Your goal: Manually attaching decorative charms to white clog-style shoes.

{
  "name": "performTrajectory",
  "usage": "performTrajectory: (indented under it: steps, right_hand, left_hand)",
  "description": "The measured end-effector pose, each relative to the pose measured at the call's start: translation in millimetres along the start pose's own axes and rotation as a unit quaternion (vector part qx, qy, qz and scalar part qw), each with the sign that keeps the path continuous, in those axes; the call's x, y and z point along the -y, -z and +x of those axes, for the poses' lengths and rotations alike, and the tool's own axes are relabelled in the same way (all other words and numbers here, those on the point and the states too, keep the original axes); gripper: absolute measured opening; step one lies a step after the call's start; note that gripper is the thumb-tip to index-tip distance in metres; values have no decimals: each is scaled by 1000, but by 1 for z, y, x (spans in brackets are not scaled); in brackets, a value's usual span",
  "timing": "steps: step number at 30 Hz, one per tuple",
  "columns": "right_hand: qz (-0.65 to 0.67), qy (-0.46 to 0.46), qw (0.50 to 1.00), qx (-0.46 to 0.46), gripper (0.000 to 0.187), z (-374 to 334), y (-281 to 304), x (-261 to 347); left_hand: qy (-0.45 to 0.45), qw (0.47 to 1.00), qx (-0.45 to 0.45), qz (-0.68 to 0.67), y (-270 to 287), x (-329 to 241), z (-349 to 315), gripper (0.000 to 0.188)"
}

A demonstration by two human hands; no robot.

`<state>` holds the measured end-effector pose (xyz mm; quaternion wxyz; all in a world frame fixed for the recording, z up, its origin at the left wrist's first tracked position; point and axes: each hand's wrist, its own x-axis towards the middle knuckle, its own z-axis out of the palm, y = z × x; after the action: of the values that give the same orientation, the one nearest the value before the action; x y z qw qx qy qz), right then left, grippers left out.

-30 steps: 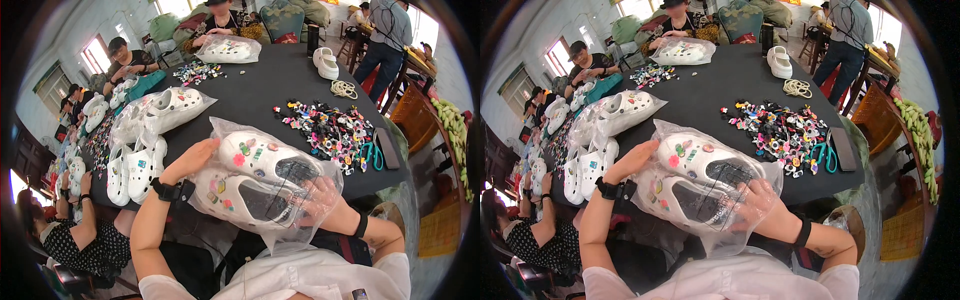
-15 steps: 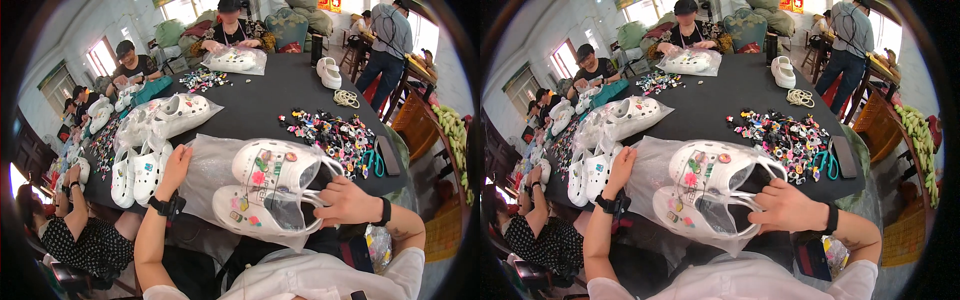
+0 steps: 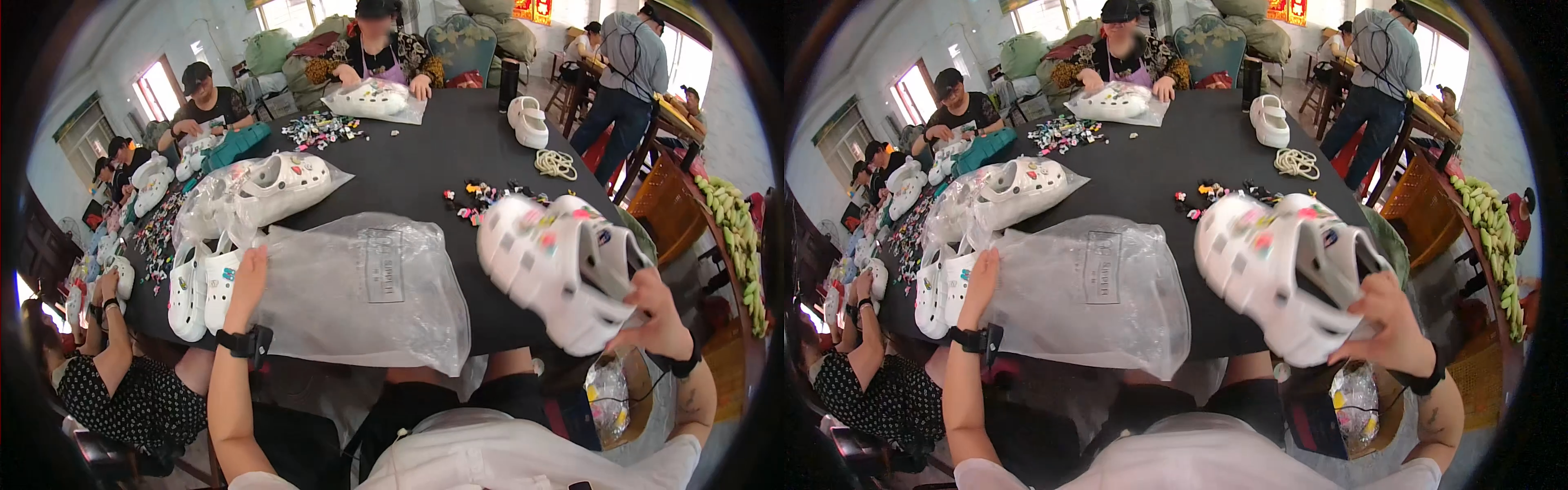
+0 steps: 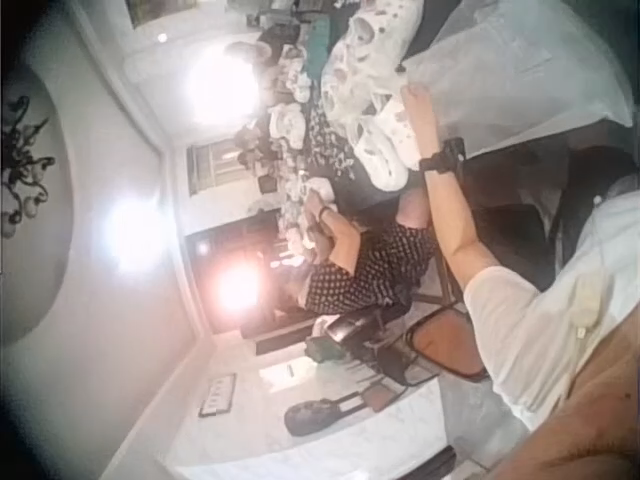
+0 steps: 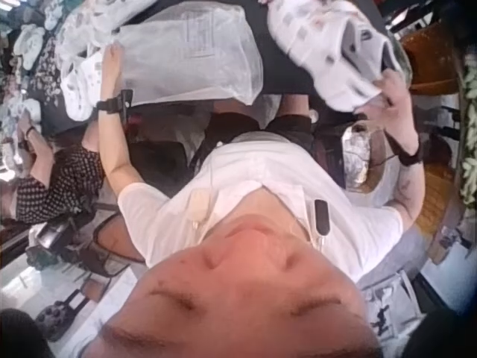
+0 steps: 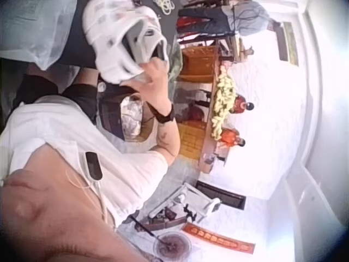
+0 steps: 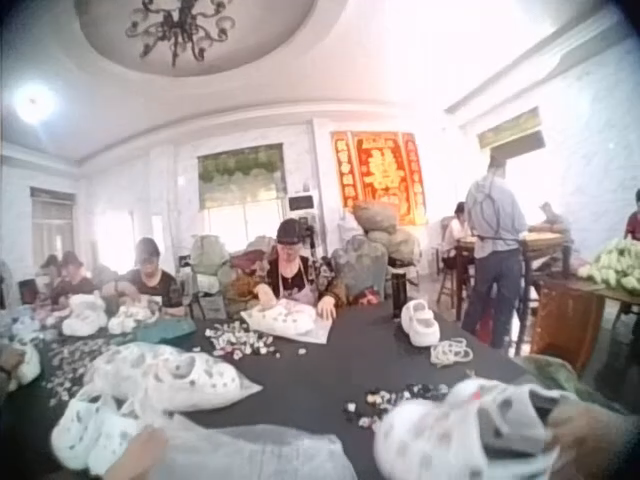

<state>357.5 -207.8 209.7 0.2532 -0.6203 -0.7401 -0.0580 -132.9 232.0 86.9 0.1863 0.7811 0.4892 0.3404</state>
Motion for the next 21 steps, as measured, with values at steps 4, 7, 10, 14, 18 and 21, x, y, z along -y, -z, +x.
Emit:
performTrajectory:
  steps: [4, 7, 10, 14, 18, 21]
  right_hand:
    - [346, -278, 886, -136, 50, 6, 9, -11]
    - [372, -285, 858, -212, 46, 33, 25, 0]
    - [424, -284, 825, -241, 40, 52, 31, 11]
    - [596, -217, 764, -117, 36, 64, 53, 21]
    - [817, -213, 528, -88, 35, 81, 47, 57]
    - [863, -228, 443, -81, 42, 91, 31, 86]
  left_hand:
    - [1, 1000, 24, 15, -18, -58, -30, 59]
    - [-148, 974, 27, 167, -16, -117, -63, 76]
    - [-297, 920, 231, 111, -36, -163, -107, 87]
    - [-365, 873, 253, 201, -86, -177, -157, 83]
    - [-378, 867, 212, 244, -123, -183, -161, 81]
    - [-336, 914, 228, 26, -146, -205, -166, 71]
